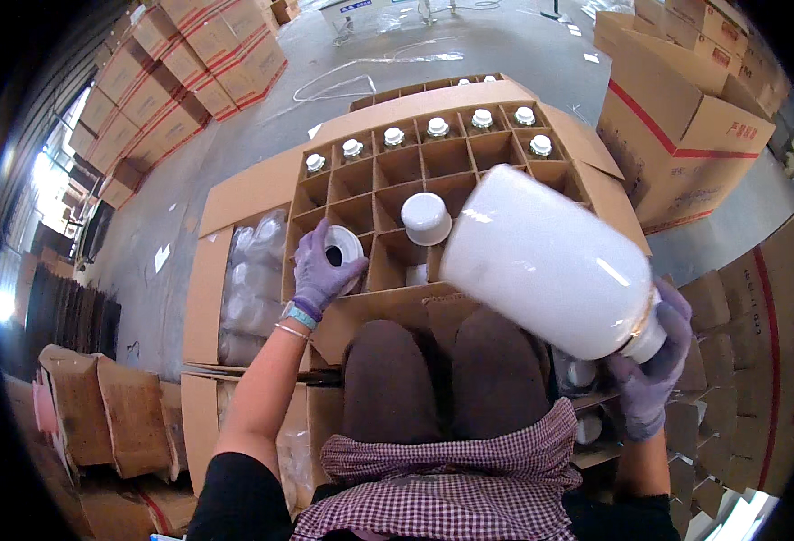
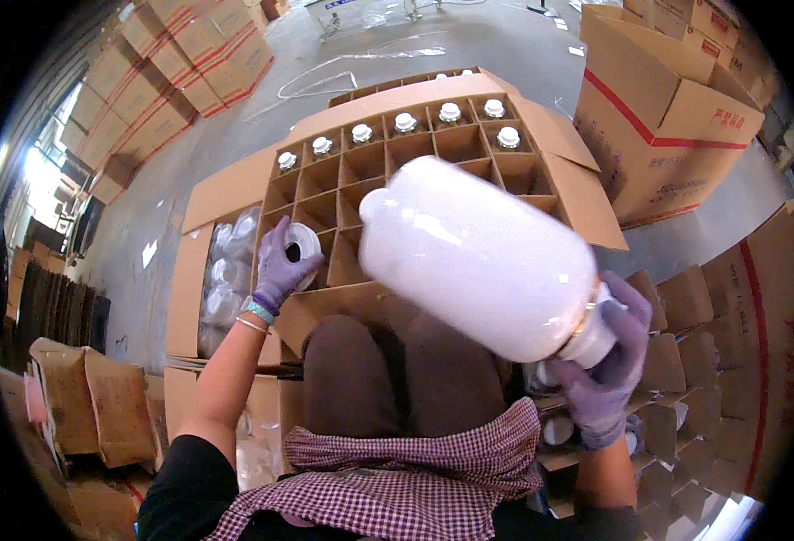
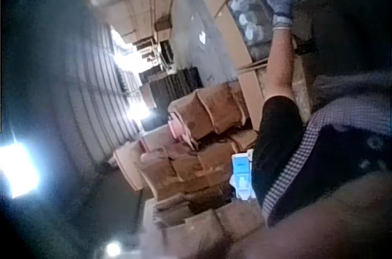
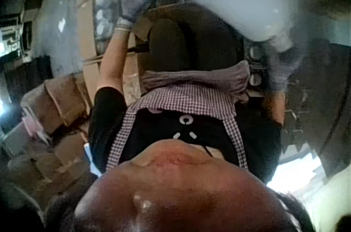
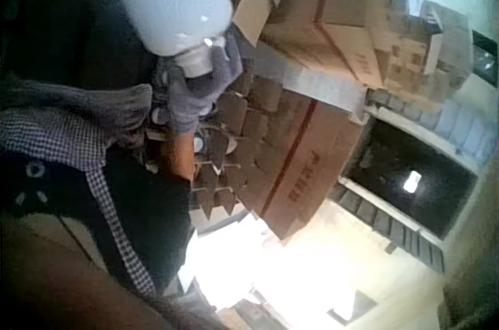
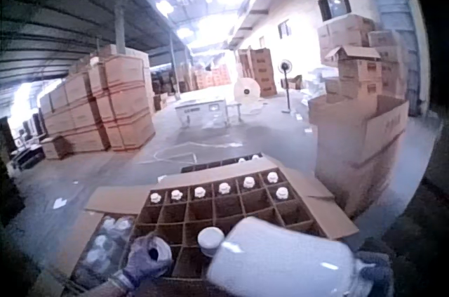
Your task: The person packs white jars into a cardboard box with dividers. They pick up each jar, place it into a plastic bag, and then place the bagged jar into a compartment in the box. The person repeats this process for multiple jars.
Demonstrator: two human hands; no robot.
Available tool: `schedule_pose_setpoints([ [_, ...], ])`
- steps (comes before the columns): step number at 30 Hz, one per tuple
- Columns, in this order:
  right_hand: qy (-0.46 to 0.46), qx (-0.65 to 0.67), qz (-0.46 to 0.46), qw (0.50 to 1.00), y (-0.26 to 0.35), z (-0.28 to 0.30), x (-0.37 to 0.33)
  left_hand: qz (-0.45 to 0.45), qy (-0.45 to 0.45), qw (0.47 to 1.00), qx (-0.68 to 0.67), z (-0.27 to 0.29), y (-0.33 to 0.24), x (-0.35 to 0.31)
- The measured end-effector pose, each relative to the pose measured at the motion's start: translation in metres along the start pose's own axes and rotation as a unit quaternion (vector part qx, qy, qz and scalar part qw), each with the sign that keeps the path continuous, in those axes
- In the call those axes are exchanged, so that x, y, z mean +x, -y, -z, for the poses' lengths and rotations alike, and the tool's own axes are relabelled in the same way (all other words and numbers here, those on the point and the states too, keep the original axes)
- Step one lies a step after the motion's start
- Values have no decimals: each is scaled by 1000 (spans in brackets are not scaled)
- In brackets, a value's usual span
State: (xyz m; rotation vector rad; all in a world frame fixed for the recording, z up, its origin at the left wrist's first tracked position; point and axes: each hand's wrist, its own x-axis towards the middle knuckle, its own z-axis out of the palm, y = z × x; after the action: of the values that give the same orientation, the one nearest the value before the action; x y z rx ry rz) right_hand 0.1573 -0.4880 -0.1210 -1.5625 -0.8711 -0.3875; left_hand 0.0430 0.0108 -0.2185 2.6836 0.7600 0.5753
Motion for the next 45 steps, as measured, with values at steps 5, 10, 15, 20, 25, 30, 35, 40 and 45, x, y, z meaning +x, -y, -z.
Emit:
schedule_pose_setpoints([
  [5, -41, -124, -61, 990, -22, 45, -17, -61, 39, 987, 142, -19, -20, 10],
  [10, -190, -67, -249, 947, -52, 55, -38, -264, -66, 959, -81, -31, -170, 116],
  [15, -250, 41, -294, 922, -68, 51, -44, -297, 80, 951, -38, -143, -303, 213],
  [20, -229, -5, -308, 923, -76, 63, -55, -243, 233, 928, 163, -211, -359, 260],
  [25, -254, 27, -333, 908, -95, 69, -60, -306, 279, 910, 38, -255, -326, 274],
  [30, -317, 223, -343, 856, -82, 23, -40, -284, 276, 911, 114, -257, -286, 250],
  [35, -231, -12, -280, 932, -64, 35, -39, -214, 162, 961, 68, -258, -278, 258],
  [40, -273, 18, -301, 914, -12, 66, -43, -239, 168, 955, 48, -257, -326, 263],
  [45, -198, -50, -249, 947, -14, 71, -55, -205, 129, 970, -17, -260, -324, 247],
])
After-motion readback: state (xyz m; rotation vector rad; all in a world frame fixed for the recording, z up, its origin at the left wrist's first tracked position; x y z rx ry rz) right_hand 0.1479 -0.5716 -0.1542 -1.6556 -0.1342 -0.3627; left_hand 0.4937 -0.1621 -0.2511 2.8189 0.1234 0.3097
